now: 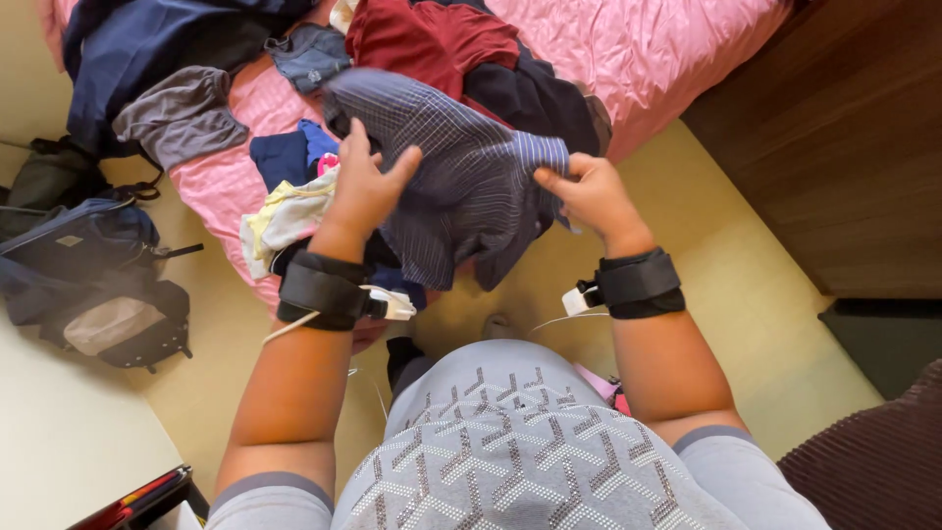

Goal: The person folds various articles of clothing on a bed. They pick up items one by one, including a dark jacket, a striped shirt, and several smaller garments, and fold them into neat piles.

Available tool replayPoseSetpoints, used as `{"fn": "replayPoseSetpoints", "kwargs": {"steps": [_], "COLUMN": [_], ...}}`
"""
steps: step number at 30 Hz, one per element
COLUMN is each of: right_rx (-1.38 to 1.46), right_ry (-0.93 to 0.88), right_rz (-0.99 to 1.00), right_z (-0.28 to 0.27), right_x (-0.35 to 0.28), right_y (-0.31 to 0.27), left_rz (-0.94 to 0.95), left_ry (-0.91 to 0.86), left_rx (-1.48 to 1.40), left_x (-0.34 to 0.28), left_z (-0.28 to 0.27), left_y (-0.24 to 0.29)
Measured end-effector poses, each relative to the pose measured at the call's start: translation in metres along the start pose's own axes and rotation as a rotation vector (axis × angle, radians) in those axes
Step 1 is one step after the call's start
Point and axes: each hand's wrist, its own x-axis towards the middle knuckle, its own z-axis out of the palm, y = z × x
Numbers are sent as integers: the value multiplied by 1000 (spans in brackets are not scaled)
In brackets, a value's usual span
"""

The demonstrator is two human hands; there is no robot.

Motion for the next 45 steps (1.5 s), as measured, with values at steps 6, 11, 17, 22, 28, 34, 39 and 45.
{"fn": "replayPoseSetpoints", "kwargs": {"steps": [6,11,17,22,28,34,39,45], "right_rx": [120,199,248,245,385,368,305,236], "right_ry": [-11,-126,-299,-229,-315,-430,-480,-467], "right_rz": [-232,-366,-540,-471,-229,-353,-297,-201], "right_z": [-23,-22,-16,-8,18,69,126,213], "right_x": [-26,-61,-74,-61,-42,-5,42,90], "right_y": [-54,-115,-130,-122,-137,-151,-129,-136], "left_rz": [-38,21,208,-38,172,136,141,121], "left_ry": [-213,-428,-326,-151,6,230,447,701], "left_rx": [283,142,-83,-476,125,306,478,629], "left_x": [-18,-25,-25,-24,-40,-57,-70,-75], "left_z": [61,121,146,88,16,-90,-197,-303], "left_y": [43,85,46,60,95,115,82,81]}}
